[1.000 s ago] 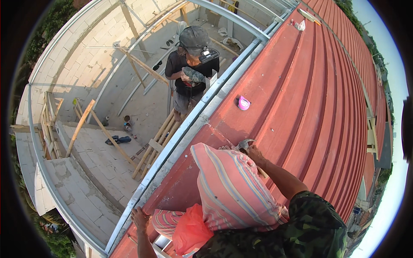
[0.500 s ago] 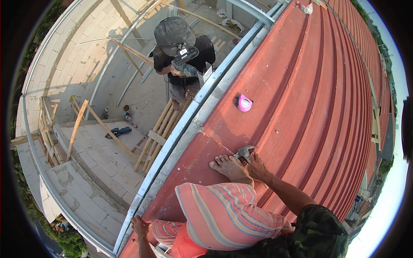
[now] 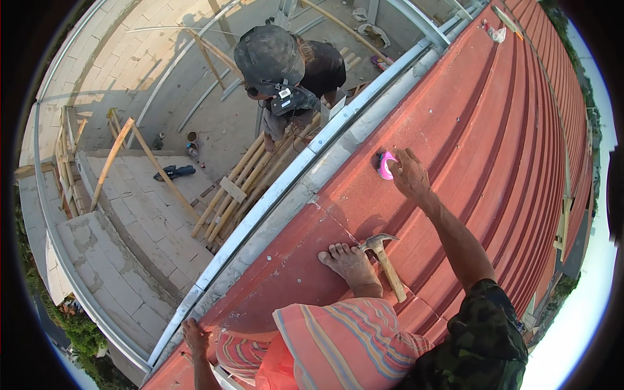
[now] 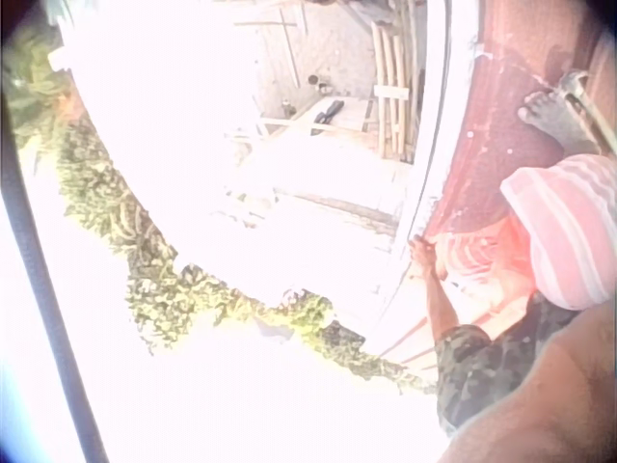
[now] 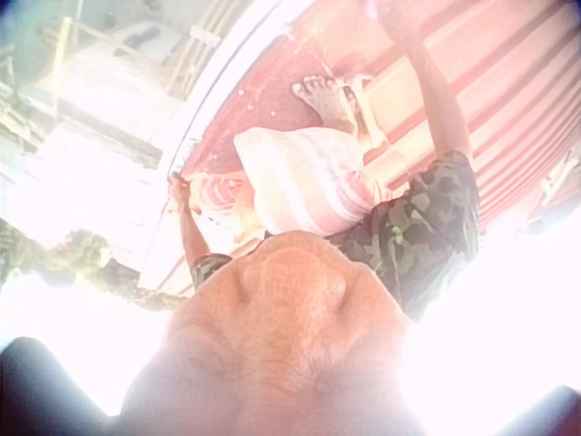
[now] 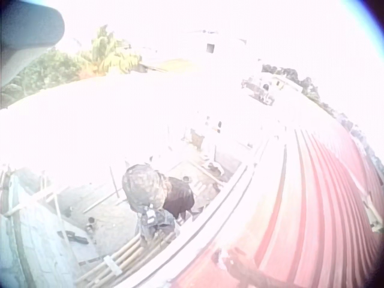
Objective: The person hammers a metal flashing strip onto the edge of a red corrugated roof, holding a rebar tool against the metal to shape it and then hammering the rebar to secure the piece.
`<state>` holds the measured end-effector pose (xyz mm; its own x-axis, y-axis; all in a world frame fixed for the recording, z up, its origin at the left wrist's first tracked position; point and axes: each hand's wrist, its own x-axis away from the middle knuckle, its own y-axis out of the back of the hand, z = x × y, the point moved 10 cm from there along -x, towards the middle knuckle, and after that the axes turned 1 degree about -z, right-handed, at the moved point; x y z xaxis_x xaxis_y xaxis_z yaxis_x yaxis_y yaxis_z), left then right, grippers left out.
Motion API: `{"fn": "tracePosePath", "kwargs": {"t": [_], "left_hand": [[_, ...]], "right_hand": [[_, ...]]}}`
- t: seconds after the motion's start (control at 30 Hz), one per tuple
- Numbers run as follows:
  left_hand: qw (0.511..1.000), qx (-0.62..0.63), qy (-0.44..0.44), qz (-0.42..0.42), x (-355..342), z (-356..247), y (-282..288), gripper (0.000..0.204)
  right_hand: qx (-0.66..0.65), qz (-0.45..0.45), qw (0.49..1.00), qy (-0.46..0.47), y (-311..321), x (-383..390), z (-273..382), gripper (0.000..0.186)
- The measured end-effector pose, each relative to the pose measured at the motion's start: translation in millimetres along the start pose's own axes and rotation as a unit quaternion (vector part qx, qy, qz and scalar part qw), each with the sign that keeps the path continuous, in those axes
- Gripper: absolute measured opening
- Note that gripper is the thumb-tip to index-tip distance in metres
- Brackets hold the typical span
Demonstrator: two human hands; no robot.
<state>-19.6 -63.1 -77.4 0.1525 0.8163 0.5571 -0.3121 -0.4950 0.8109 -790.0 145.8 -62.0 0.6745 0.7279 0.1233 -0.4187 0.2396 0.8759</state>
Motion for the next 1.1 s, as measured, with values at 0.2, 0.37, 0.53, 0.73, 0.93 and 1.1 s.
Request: {"fn": "tracePosePath", "kwargs": {"t": [0.2, 0.37, 0.53, 0.73, 0.93, 1.1], "left_hand": [[1.000, -0.016, 0.008, -0.001, -0.5, -1.5, 5.0, 0.067], [1.000, -0.022, 0.012, 0.003, -1.6, -2.7, 1.2, 0.068], [0.999, -0.041, 0.025, 0.013, -3.2, -2.8, 2.9, 0.068], [0.996, -0.068, 0.040, 0.040, -4.6, -2.8, -3.7, 0.067], [0.995, -0.069, 0.052, 0.043, -4.8, -0.9, -2.7, 0.066], [0.996, -0.051, 0.053, 0.040, -4.1, -9.6, 6.0, 0.066]], "right_hand": [[0.101, -0.121, 0.984, 0.087, -15.3, -87.2, -7.5, 0.036], [0.175, -0.158, 0.972, -0.002, -28.3, -115.7, -62.4, 0.044], [0.165, -0.171, 0.971, 0.000, -34.6, -119.9, -80.6, 0.047], [0.131, -0.156, 0.979, -0.028, -45.3, -126.4, -90.7, 0.053], [0.150, -0.109, 0.980, -0.071, -36.0, -129.2, -84.8, 0.054], [0.103, -0.116, 0.983, 0.099, -45.7, -159.2, -23.1, 0.057]]}}
